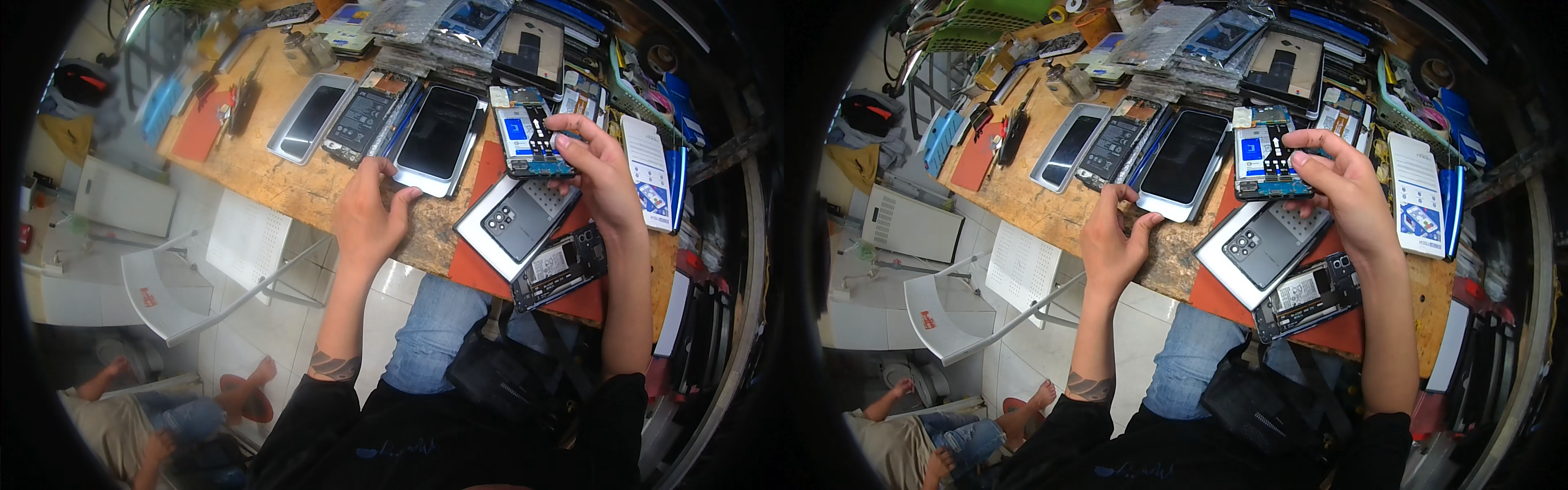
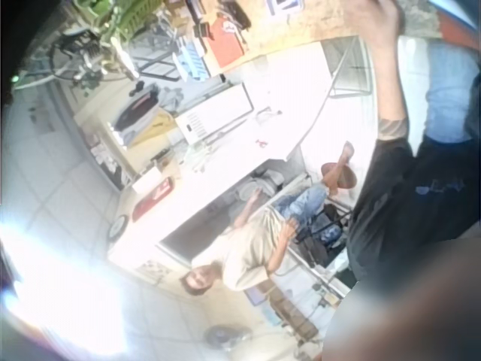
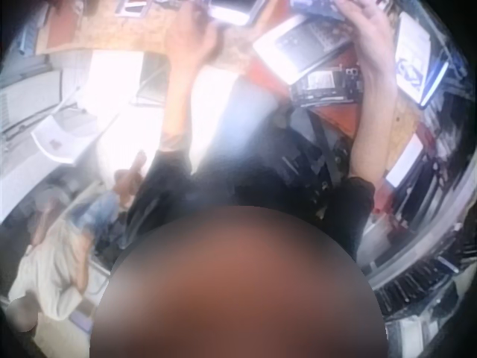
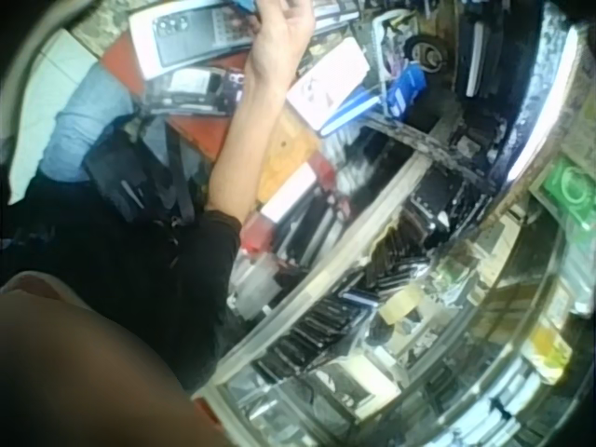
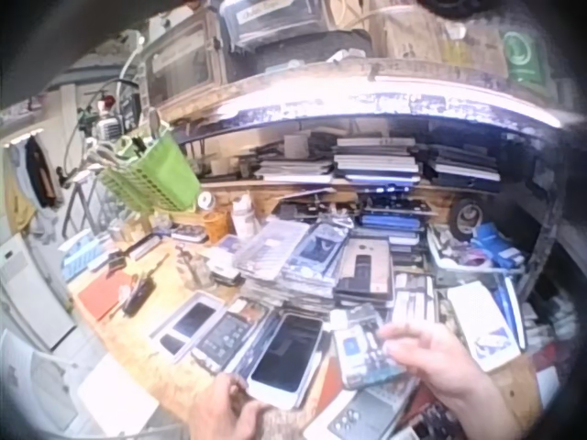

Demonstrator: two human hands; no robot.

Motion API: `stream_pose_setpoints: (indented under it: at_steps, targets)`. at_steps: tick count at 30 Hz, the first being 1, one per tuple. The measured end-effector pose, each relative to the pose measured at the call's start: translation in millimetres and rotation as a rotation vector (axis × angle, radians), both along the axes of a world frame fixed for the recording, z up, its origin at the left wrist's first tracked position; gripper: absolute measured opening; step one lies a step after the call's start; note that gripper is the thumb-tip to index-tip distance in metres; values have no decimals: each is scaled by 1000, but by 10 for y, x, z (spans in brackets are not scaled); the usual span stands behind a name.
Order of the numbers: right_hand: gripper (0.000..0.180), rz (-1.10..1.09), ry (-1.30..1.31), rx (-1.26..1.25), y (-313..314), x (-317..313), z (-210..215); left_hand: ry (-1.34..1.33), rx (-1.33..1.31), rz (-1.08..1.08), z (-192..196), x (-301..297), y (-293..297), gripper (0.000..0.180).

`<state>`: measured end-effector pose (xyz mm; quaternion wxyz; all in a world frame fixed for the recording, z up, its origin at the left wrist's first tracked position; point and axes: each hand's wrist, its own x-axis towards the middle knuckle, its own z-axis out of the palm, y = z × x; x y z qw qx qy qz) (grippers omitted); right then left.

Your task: The person disassembles a blue smartphone, removes the back cover, and uses a screwdriver to work on the internal components. They handle multiple phone parts and tools on a cluttered workbench.

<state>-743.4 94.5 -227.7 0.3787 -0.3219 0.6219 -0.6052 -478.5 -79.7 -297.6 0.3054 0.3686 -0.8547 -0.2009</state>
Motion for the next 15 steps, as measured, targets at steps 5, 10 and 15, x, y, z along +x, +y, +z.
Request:
stream_pose_setpoints:
  at_steps: [5, 10, 15]
  targets:
    - [29, 14, -9, -9, 0, -3, -26, -3, -11, 5, 6, -20, 5, 40]
    - [29, 6, -15, -11, -5, 0, -26, 4, -49, 14, -13, -36, -1, 39]
    - [30, -3, -10, -4, 7, -2, -17, 16, -26, 6, -41, -31, -20, 37]
